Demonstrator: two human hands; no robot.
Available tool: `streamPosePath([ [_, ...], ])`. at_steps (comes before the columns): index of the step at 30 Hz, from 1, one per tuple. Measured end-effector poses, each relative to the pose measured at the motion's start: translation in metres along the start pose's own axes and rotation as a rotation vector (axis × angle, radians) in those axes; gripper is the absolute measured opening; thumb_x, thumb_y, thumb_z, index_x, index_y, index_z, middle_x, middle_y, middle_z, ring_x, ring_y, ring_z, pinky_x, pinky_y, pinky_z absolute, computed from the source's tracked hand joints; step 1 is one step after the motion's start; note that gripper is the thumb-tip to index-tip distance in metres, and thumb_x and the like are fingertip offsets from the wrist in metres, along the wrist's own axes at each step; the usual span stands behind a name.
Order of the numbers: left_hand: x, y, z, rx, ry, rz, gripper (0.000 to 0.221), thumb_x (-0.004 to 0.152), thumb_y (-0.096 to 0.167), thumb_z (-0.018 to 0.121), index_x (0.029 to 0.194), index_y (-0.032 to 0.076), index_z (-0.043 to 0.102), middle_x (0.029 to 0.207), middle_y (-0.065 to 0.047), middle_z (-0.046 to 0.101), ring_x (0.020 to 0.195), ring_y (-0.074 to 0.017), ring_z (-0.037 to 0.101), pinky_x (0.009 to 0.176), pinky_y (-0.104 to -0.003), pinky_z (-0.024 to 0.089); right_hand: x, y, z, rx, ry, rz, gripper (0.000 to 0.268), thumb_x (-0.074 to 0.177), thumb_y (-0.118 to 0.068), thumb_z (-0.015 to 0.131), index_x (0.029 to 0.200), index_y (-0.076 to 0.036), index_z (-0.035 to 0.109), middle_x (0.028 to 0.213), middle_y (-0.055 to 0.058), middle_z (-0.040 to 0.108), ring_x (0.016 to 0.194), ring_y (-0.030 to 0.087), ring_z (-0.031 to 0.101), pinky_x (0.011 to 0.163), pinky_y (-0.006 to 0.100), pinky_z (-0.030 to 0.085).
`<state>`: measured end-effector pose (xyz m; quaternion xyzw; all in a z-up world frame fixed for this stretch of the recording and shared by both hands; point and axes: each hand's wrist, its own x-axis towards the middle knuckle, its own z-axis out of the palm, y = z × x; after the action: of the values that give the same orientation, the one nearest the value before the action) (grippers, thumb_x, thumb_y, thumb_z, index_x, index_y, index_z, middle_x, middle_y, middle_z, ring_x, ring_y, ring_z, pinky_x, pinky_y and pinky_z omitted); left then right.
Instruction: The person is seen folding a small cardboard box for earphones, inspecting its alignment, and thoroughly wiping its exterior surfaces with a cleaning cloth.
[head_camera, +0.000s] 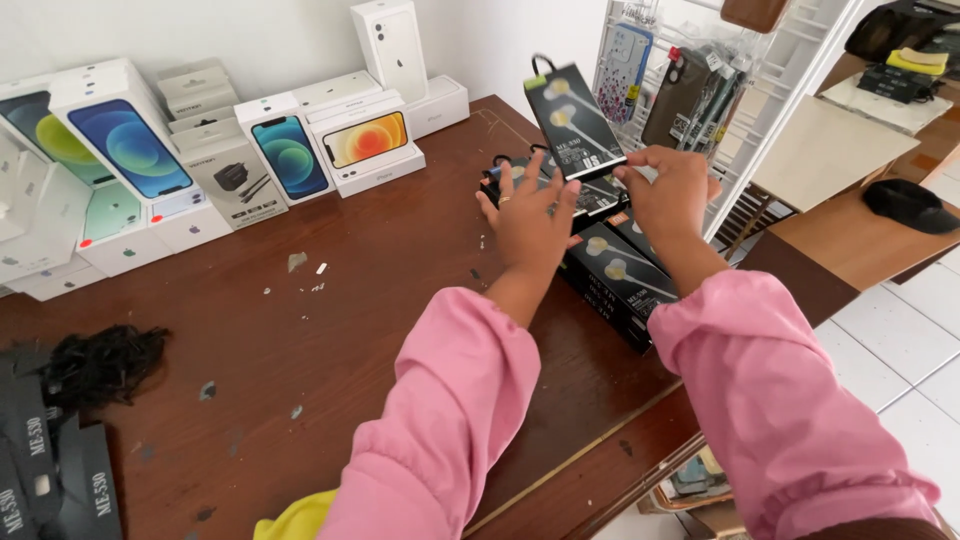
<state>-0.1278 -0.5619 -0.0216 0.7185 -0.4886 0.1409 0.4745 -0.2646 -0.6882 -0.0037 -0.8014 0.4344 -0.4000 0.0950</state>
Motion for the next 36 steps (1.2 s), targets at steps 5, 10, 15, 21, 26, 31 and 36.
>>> streamPosePath([
  [5, -0.013, -0.02, -0.019, -0.852, 0.185, -0.346, 0.019, 0.098, 0.033, 0.074, 0.109, 0.019, 0.08, 0.136, -0.001, 0.067, 0.124, -0.0295, 0.064, 0.099, -0.051, 0.06, -0.042, -0.058, -0.014, 0.128, 0.351, -0.307, 0.02, 0.092, -0.031, 0.09, 0.104, -0.028, 0.074, 0.099, -0.012, 0.062, 0.11, 0.012, 0.058, 0.098, 0.037, 0.029],
  [10, -0.022, -0.032, -0.067, -1.2, 0.244, -0.594, 0.017, 0.092, 0.009, 0.077, 0.105, 0.0, 0.076, 0.131, -0.014, 0.069, 0.114, -0.0231, 0.068, 0.093, -0.035, 0.062, -0.072, -0.098, 0.0, 0.219, 0.304, -0.368, 0.02, 0.087, -0.034, 0.09, 0.098, -0.029, 0.074, 0.103, -0.014, 0.073, 0.106, 0.012, 0.061, 0.095, 0.035, 0.031],
  [15, -0.045, -0.062, -0.127, -1.21, 0.313, -0.657, 0.032, 0.087, 0.005, 0.08, 0.116, -0.003, 0.071, 0.132, -0.02, 0.067, 0.114, -0.0245, 0.069, 0.095, -0.036, 0.061, -0.104, -0.145, 0.031, 0.324, 0.195, -0.323, 0.028, 0.08, -0.042, 0.092, 0.1, -0.032, 0.076, 0.1, -0.014, 0.072, 0.099, 0.009, 0.067, 0.089, 0.028, 0.043],
  [21, -0.082, -0.125, -0.17, -1.11, 0.43, -0.624, 0.032, 0.086, 0.002, 0.08, 0.116, -0.006, 0.07, 0.132, -0.021, 0.067, 0.11, -0.0203, 0.069, 0.091, -0.029, 0.062, -0.144, -0.196, 0.097, 0.663, -0.151, 0.005, 0.026, 0.085, -0.037, 0.088, 0.105, -0.024, 0.077, 0.082, 0.0, 0.069, 0.07, 0.013, 0.067, 0.067, 0.028, 0.054],
  [26, -0.114, -0.183, -0.2, -0.961, 0.391, -0.609, 0.032, 0.085, 0.001, 0.081, 0.115, -0.007, 0.071, 0.133, -0.021, 0.066, 0.115, -0.0252, 0.068, 0.093, -0.032, 0.062, -0.172, -0.225, 0.142, 0.884, -0.366, 0.091, 0.033, 0.083, -0.019, 0.085, 0.113, -0.015, 0.073, 0.095, 0.001, 0.077, 0.08, 0.009, 0.066, 0.074, 0.024, 0.054],
  [31, -0.134, -0.231, -0.217, -0.818, 0.358, -0.614, 0.031, 0.082, 0.003, 0.085, 0.11, -0.003, 0.074, 0.128, -0.017, 0.07, 0.11, -0.0235, 0.071, 0.09, -0.029, 0.063, -0.194, -0.236, 0.183, 0.958, -0.502, 0.116, 0.044, 0.085, -0.014, 0.083, 0.125, -0.016, 0.067, 0.104, 0.004, 0.077, 0.082, 0.008, 0.066, 0.073, 0.022, 0.056],
  [36, -0.136, -0.24, -0.226, -0.751, 0.331, -0.613, 0.031, 0.079, 0.005, 0.088, 0.107, -0.001, 0.076, 0.123, -0.014, 0.072, 0.106, -0.0251, 0.073, 0.086, -0.029, 0.064, -0.199, -0.24, 0.201, 0.902, -0.516, 0.078, 0.043, 0.086, -0.009, 0.082, 0.126, -0.013, 0.067, 0.104, 0.009, 0.075, 0.081, 0.012, 0.067, 0.068, 0.025, 0.059],
])
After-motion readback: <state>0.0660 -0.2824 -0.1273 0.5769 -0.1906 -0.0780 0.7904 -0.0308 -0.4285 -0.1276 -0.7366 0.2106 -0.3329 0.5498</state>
